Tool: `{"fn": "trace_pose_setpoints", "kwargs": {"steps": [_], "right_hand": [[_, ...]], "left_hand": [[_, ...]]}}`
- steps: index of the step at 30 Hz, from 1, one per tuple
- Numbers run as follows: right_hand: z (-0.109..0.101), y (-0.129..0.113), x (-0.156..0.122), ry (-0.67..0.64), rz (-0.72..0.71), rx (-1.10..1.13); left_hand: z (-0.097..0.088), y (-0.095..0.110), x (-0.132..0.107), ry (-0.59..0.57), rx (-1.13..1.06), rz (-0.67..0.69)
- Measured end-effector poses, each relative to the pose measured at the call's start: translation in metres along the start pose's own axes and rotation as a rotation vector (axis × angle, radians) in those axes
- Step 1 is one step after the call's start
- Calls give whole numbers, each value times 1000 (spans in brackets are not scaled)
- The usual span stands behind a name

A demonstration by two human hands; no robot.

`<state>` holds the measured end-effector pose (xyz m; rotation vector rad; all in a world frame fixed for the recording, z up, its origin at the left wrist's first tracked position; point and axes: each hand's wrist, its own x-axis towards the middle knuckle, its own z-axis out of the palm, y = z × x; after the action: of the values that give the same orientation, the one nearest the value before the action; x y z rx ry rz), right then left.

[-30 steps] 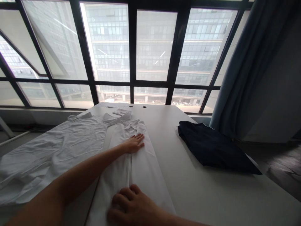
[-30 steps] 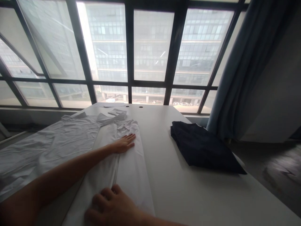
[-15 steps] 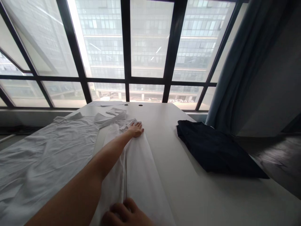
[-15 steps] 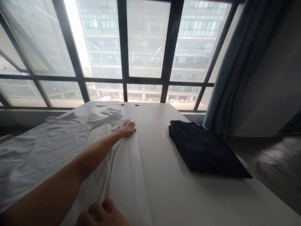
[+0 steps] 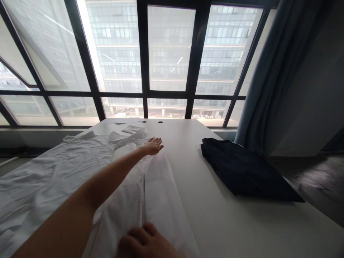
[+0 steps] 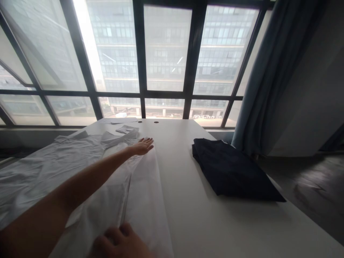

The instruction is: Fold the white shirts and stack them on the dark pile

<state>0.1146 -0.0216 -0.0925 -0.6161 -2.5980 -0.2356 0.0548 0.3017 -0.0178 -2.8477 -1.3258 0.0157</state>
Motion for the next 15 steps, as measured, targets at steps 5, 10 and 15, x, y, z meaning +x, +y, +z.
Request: {"fn": "trace_pose_setpoints", "kwargs": {"steps": [5,10,15], "right_hand": [[-26,0,-1,-90,-15,21],[-29,-4,-4,-109,31,67],[-37,8,-3,-152,56,106]], "left_hand": [[12,-32,-105,-52,56,-65],[33,-51,-142,-84,-42,-306],[37,-65,-99,-36,-78,-313]]}}
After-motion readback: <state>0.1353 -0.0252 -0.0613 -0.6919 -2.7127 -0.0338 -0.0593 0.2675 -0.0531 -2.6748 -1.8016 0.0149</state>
